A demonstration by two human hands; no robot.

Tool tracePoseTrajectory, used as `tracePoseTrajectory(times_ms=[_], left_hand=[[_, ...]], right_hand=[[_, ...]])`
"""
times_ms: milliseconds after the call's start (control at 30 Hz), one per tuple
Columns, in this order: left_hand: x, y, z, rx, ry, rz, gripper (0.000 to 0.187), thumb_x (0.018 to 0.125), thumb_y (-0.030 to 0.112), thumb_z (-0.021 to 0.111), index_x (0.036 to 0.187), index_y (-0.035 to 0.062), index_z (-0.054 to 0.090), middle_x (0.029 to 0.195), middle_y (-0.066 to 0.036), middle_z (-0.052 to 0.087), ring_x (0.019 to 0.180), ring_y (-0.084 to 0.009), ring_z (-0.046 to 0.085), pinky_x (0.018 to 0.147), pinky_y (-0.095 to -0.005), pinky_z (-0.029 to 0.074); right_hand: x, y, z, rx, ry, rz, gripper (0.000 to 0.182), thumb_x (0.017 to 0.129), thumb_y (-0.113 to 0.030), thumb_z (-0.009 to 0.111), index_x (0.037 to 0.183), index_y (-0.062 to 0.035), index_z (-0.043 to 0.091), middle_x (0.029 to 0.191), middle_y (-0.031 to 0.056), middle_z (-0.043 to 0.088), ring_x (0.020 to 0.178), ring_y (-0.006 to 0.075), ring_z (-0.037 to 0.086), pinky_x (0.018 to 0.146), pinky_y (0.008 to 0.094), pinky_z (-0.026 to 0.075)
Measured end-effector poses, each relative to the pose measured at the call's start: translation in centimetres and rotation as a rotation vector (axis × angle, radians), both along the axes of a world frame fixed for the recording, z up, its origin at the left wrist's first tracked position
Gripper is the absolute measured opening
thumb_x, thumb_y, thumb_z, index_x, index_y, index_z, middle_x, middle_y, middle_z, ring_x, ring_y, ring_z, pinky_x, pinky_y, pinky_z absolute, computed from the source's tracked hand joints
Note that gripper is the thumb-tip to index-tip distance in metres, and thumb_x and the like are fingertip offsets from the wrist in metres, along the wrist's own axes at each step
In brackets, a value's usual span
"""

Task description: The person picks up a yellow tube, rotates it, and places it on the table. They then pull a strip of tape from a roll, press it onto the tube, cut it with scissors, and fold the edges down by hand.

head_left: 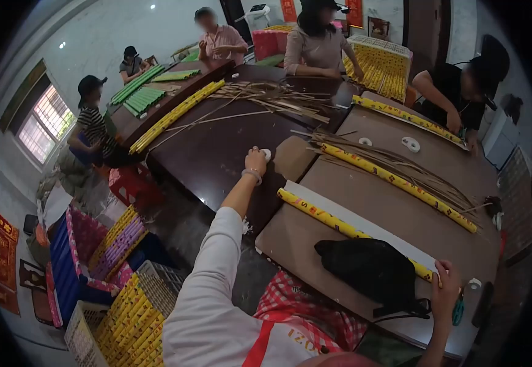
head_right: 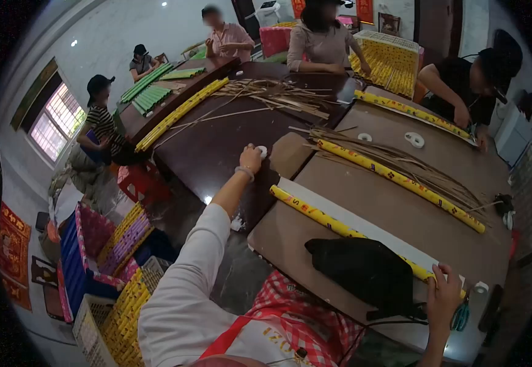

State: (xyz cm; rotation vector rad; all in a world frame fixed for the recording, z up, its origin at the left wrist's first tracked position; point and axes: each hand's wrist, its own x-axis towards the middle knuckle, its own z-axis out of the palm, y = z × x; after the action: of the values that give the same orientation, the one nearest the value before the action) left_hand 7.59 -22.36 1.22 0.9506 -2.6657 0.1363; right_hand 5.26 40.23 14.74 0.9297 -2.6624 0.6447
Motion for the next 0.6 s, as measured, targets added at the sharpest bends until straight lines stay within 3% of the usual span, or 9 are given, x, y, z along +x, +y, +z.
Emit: tracePoseTrajectory(times_ms=[67,100,133,200,267,333,400,467,600], left_hand=[[0.1,-0.1,0.1,-0.013,0.031,0.124,0.020,0.073,0.009,0.056,0.091,0.0028,0.060,0.101,-0.012,0.051,0.097,-0.0278,0.050,0.078,-0.0368,0.046],[0.5,0.0,-0.3,-0.007,0.261,0.143,0.017,0.075,0.013,0.057,0.089,0.0022,0.059,0.096,-0.015,0.053,0.093,-0.0306,0.051,0.077,-0.0363,0.045],[0.6,1.3,0.4,-0.004,0.261,0.136,0.017,0.075,0.013,0.057,0.089,0.0022,0.059,0.096,-0.015,0.053,0.093,-0.0306,0.051,0.077,-0.0363,0.045],[1.2,3.9,3.4,-0.075,0.505,-0.255,0.016,0.074,0.007,0.055,0.089,0.0027,0.057,0.094,-0.015,0.053,0.089,-0.0325,0.051,0.079,-0.0374,0.043],[2.0,10.9,8.2,-0.084,0.505,-0.552,0.017,0.074,0.003,0.051,0.090,0.0012,0.055,0.103,-0.016,0.049,0.095,-0.0330,0.048,0.082,-0.0379,0.040],[3.7,18.0,11.7,0.042,0.344,-0.785,0.022,0.071,0.001,0.053,0.092,0.0048,0.056,0.107,-0.014,0.047,0.098,-0.0303,0.046,0.085,-0.0375,0.038],[4.9,23.1,13.3,-0.048,0.216,-1.154,0.029,0.069,0.004,0.054,0.097,0.0089,0.055,0.109,-0.012,0.044,0.104,-0.0281,0.043,0.088,-0.0372,0.037],[6.6,28.1,15.1,0.077,0.171,-1.321,0.031,0.069,0.009,0.053,0.100,0.0097,0.054,0.108,-0.010,0.045,0.108,-0.0264,0.041,0.090,-0.0365,0.035],[8.3,33.2,15.4,0.076,0.212,-1.448,0.028,0.072,0.015,0.052,0.099,0.0097,0.053,0.108,-0.009,0.044,0.108,-0.0239,0.042,0.090,-0.0344,0.036]], right_hand=[[0.5,-0.9,0.8,-0.023,0.013,0.008,0.025,0.077,-0.003,0.055,0.102,-0.0025,0.057,0.104,0.0122,0.052,0.095,0.0285,0.050,0.082,0.0363,0.039],[0.7,-1.5,1.2,-0.039,0.012,0.031,0.026,0.075,-0.002,0.056,0.101,-0.0030,0.057,0.103,0.0121,0.052,0.095,0.0287,0.050,0.081,0.0366,0.040],[1.0,-1.9,1.5,-0.037,0.012,0.024,0.026,0.075,-0.002,0.056,0.101,-0.0030,0.057,0.103,0.0121,0.052,0.095,0.0287,0.050,0.081,0.0366,0.040],[1.2,-3.4,2.2,-0.059,0.026,0.122,0.028,0.072,-0.001,0.059,0.100,-0.0038,0.058,0.103,0.0118,0.052,0.095,0.0291,0.050,0.080,0.0370,0.041],[1.6,-5.4,2.8,-0.076,0.025,0.203,0.031,0.070,-0.001,0.060,0.101,-0.0040,0.057,0.103,0.0117,0.052,0.094,0.0291,0.050,0.079,0.0371,0.041],[1.7,-7.2,3.1,-0.085,0.081,0.363,0.036,0.067,-0.007,0.066,0.103,-0.0050,0.057,0.103,0.0113,0.051,0.089,0.0278,0.051,0.075,0.0366,0.042],[2.7,-9.1,4.1,-0.090,0.045,0.426,0.038,0.066,-0.010,0.068,0.102,-0.0055,0.057,0.101,0.0112,0.050,0.086,0.0267,0.050,0.073,0.0362,0.042],[3.5,-10.2,4.2,-0.109,0.099,0.515,0.038,0.063,-0.019,0.072,0.097,-0.0069,0.059,0.090,0.0094,0.047,0.076,0.0233,0.047,0.067,0.0346,0.041],[4.6,-9.0,4.0,-0.025,0.005,0.490,0.027,0.061,-0.017,0.072,0.082,-0.0072,0.058,0.078,0.0062,0.042,0.070,0.0222,0.045,0.061,0.0332,0.037]])
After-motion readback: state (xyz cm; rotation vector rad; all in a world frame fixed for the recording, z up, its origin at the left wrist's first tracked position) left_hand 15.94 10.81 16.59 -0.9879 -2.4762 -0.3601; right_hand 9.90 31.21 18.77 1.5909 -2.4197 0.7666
